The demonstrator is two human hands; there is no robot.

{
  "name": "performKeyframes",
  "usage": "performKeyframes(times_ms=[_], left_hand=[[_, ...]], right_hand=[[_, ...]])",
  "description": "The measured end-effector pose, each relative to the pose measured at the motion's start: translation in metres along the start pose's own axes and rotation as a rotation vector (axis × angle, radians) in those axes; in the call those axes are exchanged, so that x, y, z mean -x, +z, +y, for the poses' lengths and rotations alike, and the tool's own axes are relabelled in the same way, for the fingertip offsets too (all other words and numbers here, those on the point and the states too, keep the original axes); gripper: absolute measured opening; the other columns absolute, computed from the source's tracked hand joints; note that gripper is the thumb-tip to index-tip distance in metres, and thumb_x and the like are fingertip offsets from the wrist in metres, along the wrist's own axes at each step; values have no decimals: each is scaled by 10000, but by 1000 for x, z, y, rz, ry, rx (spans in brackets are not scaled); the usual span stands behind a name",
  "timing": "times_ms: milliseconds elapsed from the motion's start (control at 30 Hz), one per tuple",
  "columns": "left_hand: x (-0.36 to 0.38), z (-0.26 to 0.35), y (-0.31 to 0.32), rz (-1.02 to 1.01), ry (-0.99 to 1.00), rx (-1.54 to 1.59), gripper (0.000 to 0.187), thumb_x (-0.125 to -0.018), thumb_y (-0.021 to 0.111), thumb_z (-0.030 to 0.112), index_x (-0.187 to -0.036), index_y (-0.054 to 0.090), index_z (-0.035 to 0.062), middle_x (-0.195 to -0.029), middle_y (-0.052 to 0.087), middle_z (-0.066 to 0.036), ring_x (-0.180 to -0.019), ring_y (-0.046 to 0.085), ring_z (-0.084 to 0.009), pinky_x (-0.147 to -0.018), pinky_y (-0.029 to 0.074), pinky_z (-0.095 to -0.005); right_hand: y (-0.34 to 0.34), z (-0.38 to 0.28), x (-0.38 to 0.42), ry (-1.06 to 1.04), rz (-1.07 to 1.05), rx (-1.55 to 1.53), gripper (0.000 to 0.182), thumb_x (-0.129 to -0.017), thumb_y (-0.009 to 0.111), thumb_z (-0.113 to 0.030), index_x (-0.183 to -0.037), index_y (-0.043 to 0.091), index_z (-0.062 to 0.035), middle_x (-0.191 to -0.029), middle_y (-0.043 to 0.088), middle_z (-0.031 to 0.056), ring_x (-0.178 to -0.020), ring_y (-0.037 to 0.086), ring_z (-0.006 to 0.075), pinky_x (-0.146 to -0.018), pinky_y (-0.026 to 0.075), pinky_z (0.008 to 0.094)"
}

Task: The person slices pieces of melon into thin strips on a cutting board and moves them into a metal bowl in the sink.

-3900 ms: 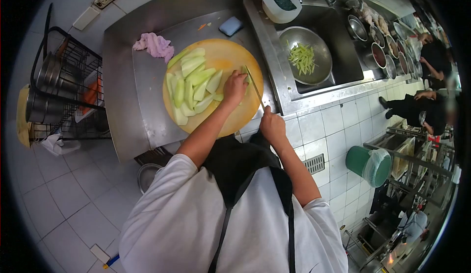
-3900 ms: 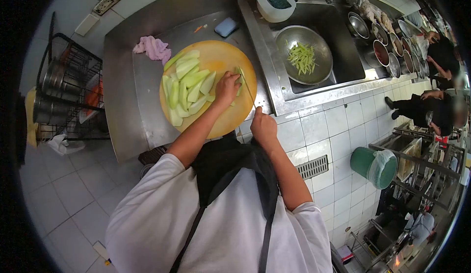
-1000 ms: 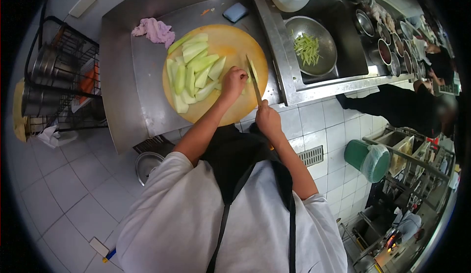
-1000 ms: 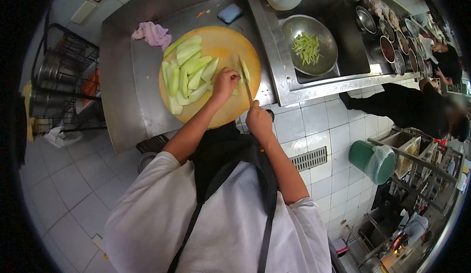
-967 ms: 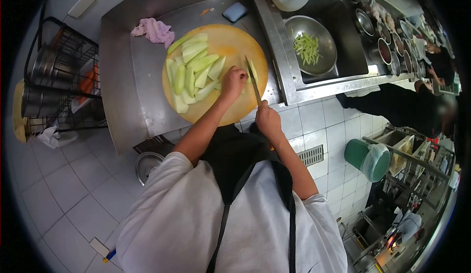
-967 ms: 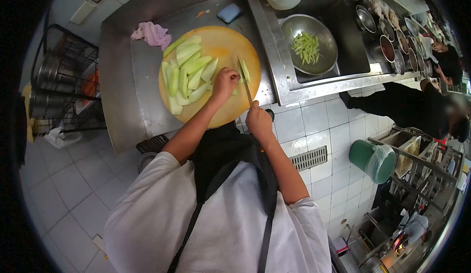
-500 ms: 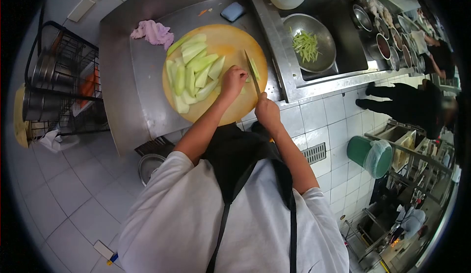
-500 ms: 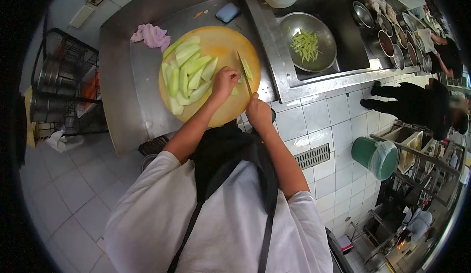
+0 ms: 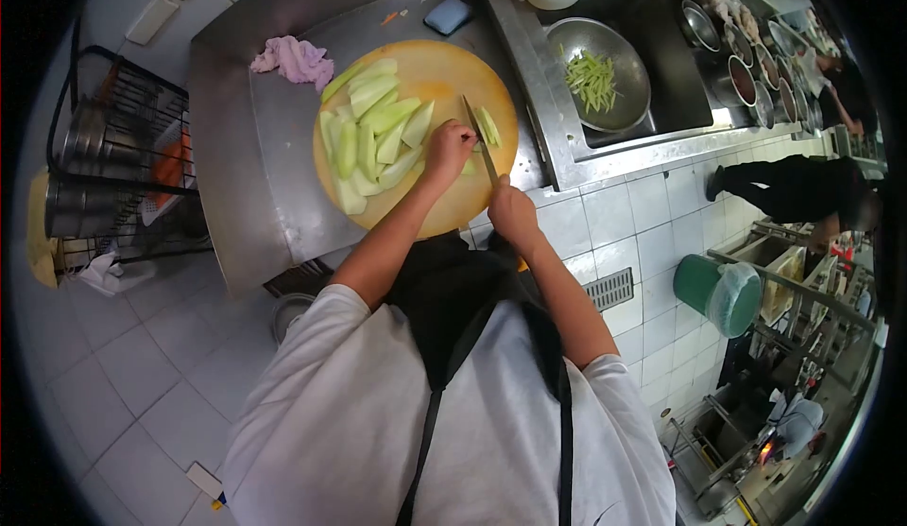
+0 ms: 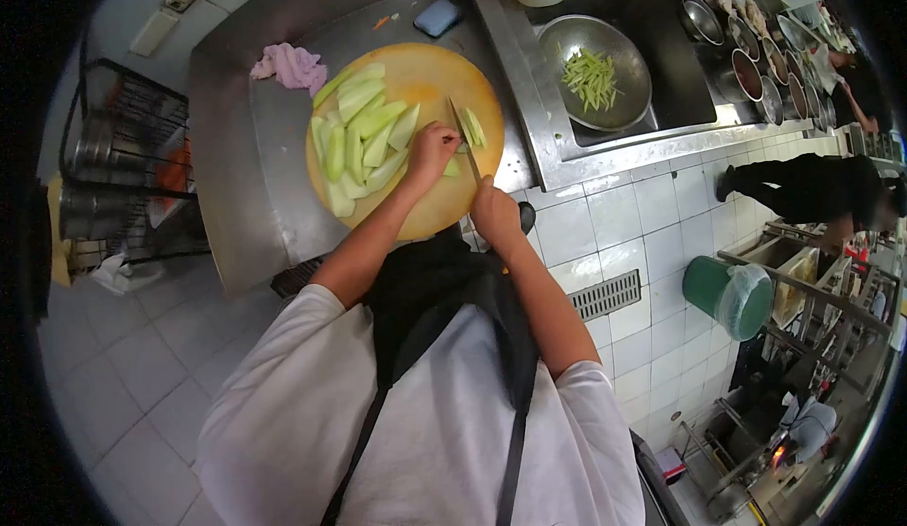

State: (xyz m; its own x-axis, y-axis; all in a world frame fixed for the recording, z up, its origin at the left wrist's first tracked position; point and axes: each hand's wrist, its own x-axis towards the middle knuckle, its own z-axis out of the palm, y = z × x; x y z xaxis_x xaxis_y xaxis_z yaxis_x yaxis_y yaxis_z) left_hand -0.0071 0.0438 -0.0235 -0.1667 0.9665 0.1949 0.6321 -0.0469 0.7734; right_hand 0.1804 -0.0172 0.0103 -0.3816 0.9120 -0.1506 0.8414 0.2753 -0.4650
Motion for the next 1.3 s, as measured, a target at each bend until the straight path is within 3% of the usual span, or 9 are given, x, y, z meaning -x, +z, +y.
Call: performKeyframes(times_ms=[200, 300, 700, 933, 1000, 1200, 1300], left_hand=[[0, -5, -1, -29, -42, 20, 100, -809, 752, 75, -875, 754, -1, -895, 714, -152, -808, 712, -305, -742, 552, -384], [0, -7, 2, 1, -159, 59, 109, -808, 747, 81, -876, 755, -4, -878, 724, -161, -803, 716, -314, -748, 554, -384], [-1, 4, 0, -72, -168, -37, 108, -774, 763, 83, -856, 758, 11, -837, 744, -162, -776, 735, -309, -724, 569, -381], [-1, 4, 2, -65, -284, 86, 62, -797, 748, 75, -840, 750, 31, -804, 752, -133, -750, 743, -258, -713, 574, -361], [-3, 2, 4, -46, -292, 15, 56, -802, 740, 68, -847, 746, 34, -806, 752, -134, -749, 743, -251, -713, 573, -356], [-2, -5, 8, -37, -292, 21, 143, -846, 680, 99, -966, 733, 41, -826, 749, -137, -786, 737, -296, -723, 571, -382], [0, 19, 2, -87, -326, -51, 232, -859, 665, 125, -1068, 703, 29, -876, 736, -148, -852, 718, -337, -787, 562, -425]], right_hand=[[-6, -6, -8, 33, 6, 27, 145, -913, 540, -92, -979, 498, 30, -721, 682, 265, -681, 700, 445, -616, 564, 527], [-21, -12, 3, 39, -17, -7, 152, -911, 539, -94, -983, 496, 33, -730, 685, 270, -687, 704, 446, -624, 566, 527], [-1, -5, 5, 26, -62, 23, 158, -912, 538, -87, -1005, 508, 38, -761, 696, 260, -704, 711, 435, -640, 571, 524], [0, 18, -8, -27, -90, -96, 175, -920, 539, -107, -1022, 513, 33, -763, 700, 265, -705, 717, 434, -647, 580, 517], [-4, 12, -1, -3, -93, 43, 174, -932, 538, -120, -1022, 511, 26, -759, 698, 267, -700, 714, 434, -639, 574, 530], [-19, -5, 6, 42, -10, 22, 183, -963, 551, -168, -1001, 506, 5, -724, 682, 269, -691, 702, 447, -618, 553, 560], [-31, -4, 8, 62, 25, -42, 206, -979, 564, -209, -983, 527, -6, -711, 674, 265, -685, 692, 452, -617, 540, 568]])
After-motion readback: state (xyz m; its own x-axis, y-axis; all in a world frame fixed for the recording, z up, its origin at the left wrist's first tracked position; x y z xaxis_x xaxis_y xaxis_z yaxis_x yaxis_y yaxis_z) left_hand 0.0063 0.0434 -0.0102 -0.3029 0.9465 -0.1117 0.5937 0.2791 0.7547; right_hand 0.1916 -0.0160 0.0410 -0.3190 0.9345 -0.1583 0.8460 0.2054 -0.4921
